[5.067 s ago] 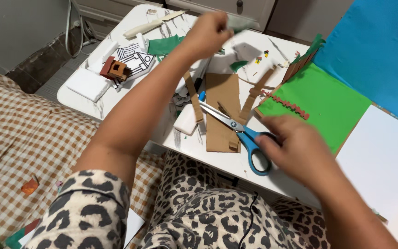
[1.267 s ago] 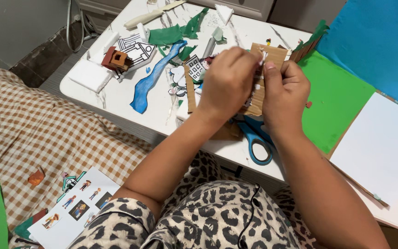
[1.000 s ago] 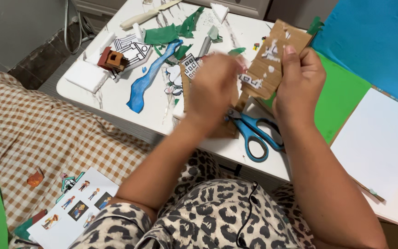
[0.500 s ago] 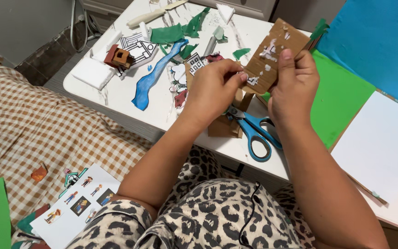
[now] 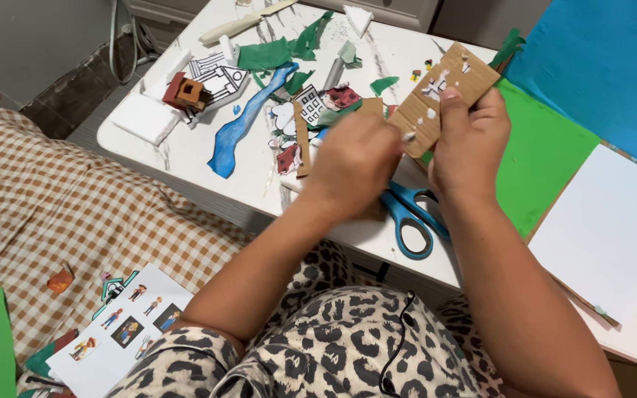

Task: The person uses blue-handled scissors to cut a long strip of brown cardboard into smaller pieces. They trim the edges and occasionally adjust the strip while seated at a table with craft supplies.

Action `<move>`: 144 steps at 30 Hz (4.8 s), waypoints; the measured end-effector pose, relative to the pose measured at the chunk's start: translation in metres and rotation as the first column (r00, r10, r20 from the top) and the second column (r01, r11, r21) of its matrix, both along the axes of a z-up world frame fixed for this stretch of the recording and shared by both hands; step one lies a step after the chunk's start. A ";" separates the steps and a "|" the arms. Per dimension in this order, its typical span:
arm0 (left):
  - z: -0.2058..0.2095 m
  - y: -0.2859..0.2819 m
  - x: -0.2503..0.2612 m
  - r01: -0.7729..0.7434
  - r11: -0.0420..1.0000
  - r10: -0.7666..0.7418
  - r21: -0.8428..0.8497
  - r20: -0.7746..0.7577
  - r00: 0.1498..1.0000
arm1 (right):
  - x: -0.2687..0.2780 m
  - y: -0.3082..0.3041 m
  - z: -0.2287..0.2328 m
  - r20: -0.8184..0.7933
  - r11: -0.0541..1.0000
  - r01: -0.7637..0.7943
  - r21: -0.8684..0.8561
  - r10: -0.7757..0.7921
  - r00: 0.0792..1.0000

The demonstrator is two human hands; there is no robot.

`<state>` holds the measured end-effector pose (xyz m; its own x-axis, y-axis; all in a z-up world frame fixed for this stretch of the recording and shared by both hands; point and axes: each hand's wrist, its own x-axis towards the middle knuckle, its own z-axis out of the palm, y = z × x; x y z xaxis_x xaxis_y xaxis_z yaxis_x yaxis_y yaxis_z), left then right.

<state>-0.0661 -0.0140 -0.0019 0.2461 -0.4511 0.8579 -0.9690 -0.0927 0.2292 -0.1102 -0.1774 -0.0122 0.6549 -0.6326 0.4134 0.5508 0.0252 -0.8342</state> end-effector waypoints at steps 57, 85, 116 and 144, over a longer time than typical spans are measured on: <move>0.021 -0.090 0.008 -0.046 0.794 0.249 0.606 -0.256 0.934 | -0.081 -0.144 0.005 -0.515 0.936 0.031 0.350 0.164 0.841; -0.017 -0.092 0.003 0.185 0.906 -0.369 -0.380 -0.500 0.784 | -0.074 -0.071 0.003 -0.307 0.966 -0.251 -0.059 0.222 0.925; 0.001 -0.078 0.022 0.223 0.367 -0.768 -0.903 -0.430 -0.475 | -0.073 -0.107 -0.002 -0.027 0.920 -0.073 0.384 0.090 0.996; -0.021 -0.101 0.022 0.473 0.710 -0.694 -0.522 -0.631 0.345 | -0.078 -0.064 0.018 -0.299 0.976 -0.220 0.008 0.212 0.930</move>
<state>-0.0436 -0.1152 -0.0231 0.5665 -0.5929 0.5722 -0.1928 0.5798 0.7916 -0.1878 -0.2418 0.0057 0.8696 -0.4544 0.1931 0.2618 0.0927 -0.9607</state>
